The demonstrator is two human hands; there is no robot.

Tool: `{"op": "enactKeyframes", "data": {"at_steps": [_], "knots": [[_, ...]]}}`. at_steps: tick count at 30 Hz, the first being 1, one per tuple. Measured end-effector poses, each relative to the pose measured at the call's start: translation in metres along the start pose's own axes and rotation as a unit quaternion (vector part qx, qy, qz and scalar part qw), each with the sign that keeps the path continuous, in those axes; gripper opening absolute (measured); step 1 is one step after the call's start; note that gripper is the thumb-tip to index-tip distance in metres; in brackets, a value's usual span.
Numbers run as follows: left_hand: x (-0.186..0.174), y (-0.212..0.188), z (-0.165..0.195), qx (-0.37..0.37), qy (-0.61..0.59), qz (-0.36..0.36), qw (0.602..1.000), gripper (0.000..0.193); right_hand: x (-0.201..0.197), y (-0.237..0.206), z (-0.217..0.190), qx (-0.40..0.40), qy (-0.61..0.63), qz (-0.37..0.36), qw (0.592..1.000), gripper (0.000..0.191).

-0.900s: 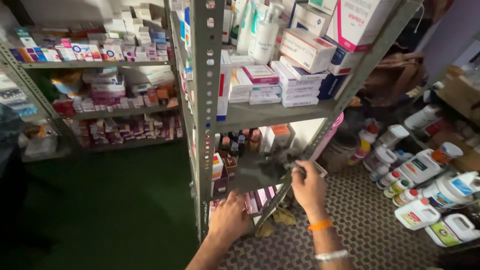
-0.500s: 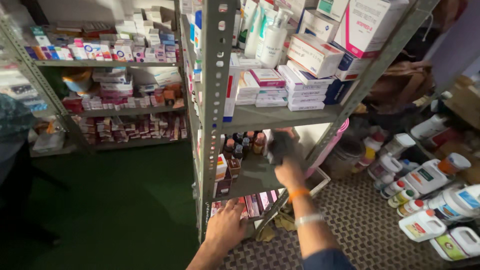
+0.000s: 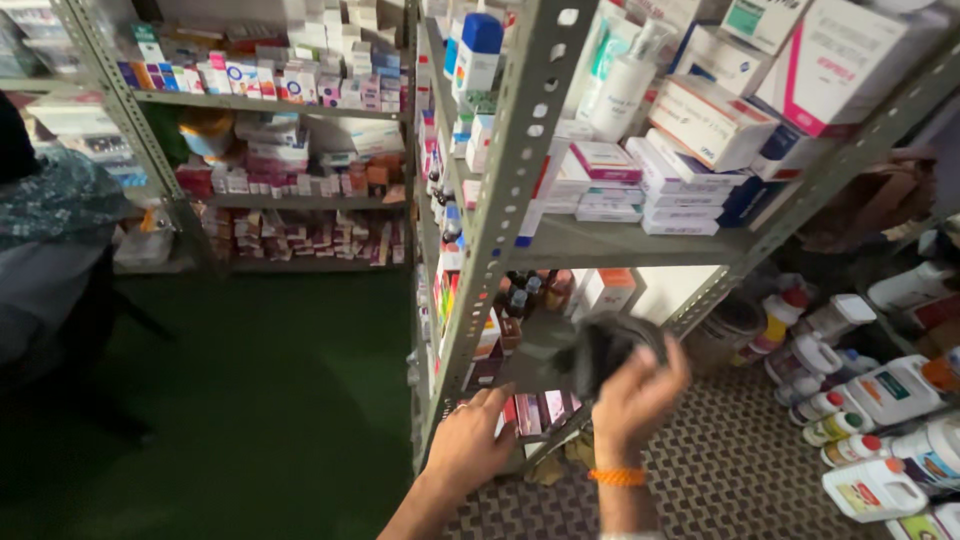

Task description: The person wipes metal shelves in a pharmacy using a dark cloth. They clean multiple shelves, moving boxes and bottles aside to reach the surfaces, then return the items. The person also wipes the shelf edges and some product boxes.

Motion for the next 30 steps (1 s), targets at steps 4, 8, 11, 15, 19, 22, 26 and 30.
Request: {"op": "enactKeyframes", "data": {"at_steps": [4,8,11,15,19,22,26,30], "knots": [[-0.004,-0.010,-0.011,-0.014,-0.031,-0.007,0.999,0.047,0.077,-0.049,0.029,0.039,-0.209,-0.362,0.908,0.022],[-0.007,-0.011,-0.029,0.005,-0.031,-0.029,0.999,0.042,0.122,-0.155,0.056,0.173,-0.157,-0.577,0.783,0.031],[-0.016,-0.013,-0.054,-0.026,-0.058,-0.035,0.997,0.032,0.140,-0.200,0.046,0.209,-0.110,-0.515,0.824,0.052],[-0.042,-0.017,-0.081,-0.002,-0.087,-0.075,0.993,0.030,0.182,-0.237,0.005,0.225,0.031,-0.531,0.816,0.068],[-0.088,-0.028,-0.102,0.016,-0.103,-0.057,0.993,0.027,0.210,-0.221,-0.055,0.263,0.133,-0.529,0.796,0.052],[-0.136,-0.044,-0.111,0.083,-0.097,0.008,0.992,0.028,0.205,-0.191,-0.107,0.288,0.206,-0.489,0.797,0.040],[-0.173,-0.059,-0.135,0.052,-0.151,-0.004,0.987,0.032,0.187,-0.138,-0.182,0.218,0.249,-0.393,0.858,0.025],[-0.212,-0.051,-0.134,0.120,-0.167,-0.009,0.979,0.045,0.202,-0.107,-0.224,0.259,0.345,-0.314,0.846,0.027]]}}
Point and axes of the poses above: each hand's wrist, its own y-axis towards the middle knuckle, its own x-axis out of the palm, z = x × y, the point moved 8 cm from there along y, towards the middle knuckle, and after that the axes turned 14 degrees about -z, right-handed, at the moved point
